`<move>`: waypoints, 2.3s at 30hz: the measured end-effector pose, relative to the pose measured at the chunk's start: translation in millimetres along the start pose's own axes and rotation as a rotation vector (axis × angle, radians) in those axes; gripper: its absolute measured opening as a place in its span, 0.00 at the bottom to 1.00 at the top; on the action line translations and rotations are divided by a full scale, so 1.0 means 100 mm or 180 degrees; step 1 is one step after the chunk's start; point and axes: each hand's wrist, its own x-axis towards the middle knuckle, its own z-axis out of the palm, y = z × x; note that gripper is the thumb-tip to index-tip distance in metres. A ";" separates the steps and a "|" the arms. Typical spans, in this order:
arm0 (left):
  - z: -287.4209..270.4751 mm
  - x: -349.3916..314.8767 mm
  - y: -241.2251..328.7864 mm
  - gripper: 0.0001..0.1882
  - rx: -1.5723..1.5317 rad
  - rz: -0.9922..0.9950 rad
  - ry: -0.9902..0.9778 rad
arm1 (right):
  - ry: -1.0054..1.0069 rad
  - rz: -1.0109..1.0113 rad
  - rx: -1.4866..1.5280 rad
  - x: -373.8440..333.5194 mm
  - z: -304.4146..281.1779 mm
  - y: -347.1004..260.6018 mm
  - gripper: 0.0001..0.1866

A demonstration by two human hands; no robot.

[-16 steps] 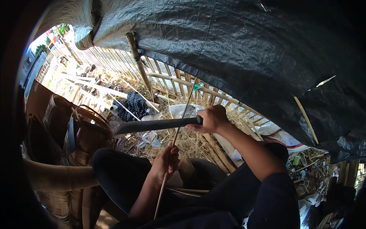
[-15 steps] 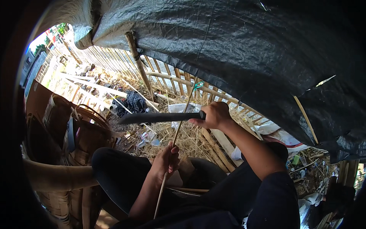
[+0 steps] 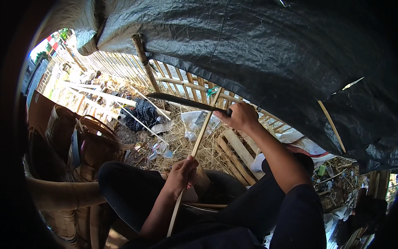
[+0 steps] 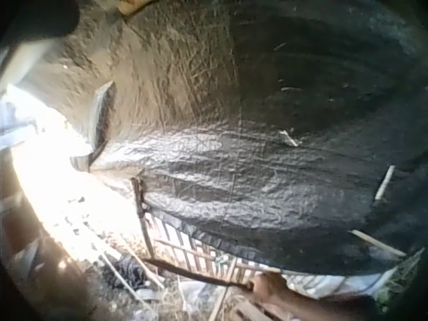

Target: The person shaves a thin strip of wood using a large knife while holding the piece against their lap.

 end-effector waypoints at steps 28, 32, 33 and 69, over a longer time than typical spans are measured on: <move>-0.04 -0.01 -0.10 0.25 -0.0343 -0.0103 0.0056 | 0.0387 -0.0487 -0.0193 -0.15 0.20 -0.11 0.39; 0.01 -0.04 -0.05 0.25 -0.0511 -0.0199 0.0144 | 0.0695 -0.1517 -0.0324 -0.10 0.22 0.02 0.39; 0.02 -0.05 -0.06 0.24 -0.0502 -0.0159 -0.0013 | 0.0675 -0.0966 -0.0248 -0.04 0.19 0.12 0.38; 0.00 -0.10 0.03 0.19 -0.1679 -0.0482 -0.0100 | 0.0565 -0.0670 -0.0228 -0.04 0.24 0.08 0.35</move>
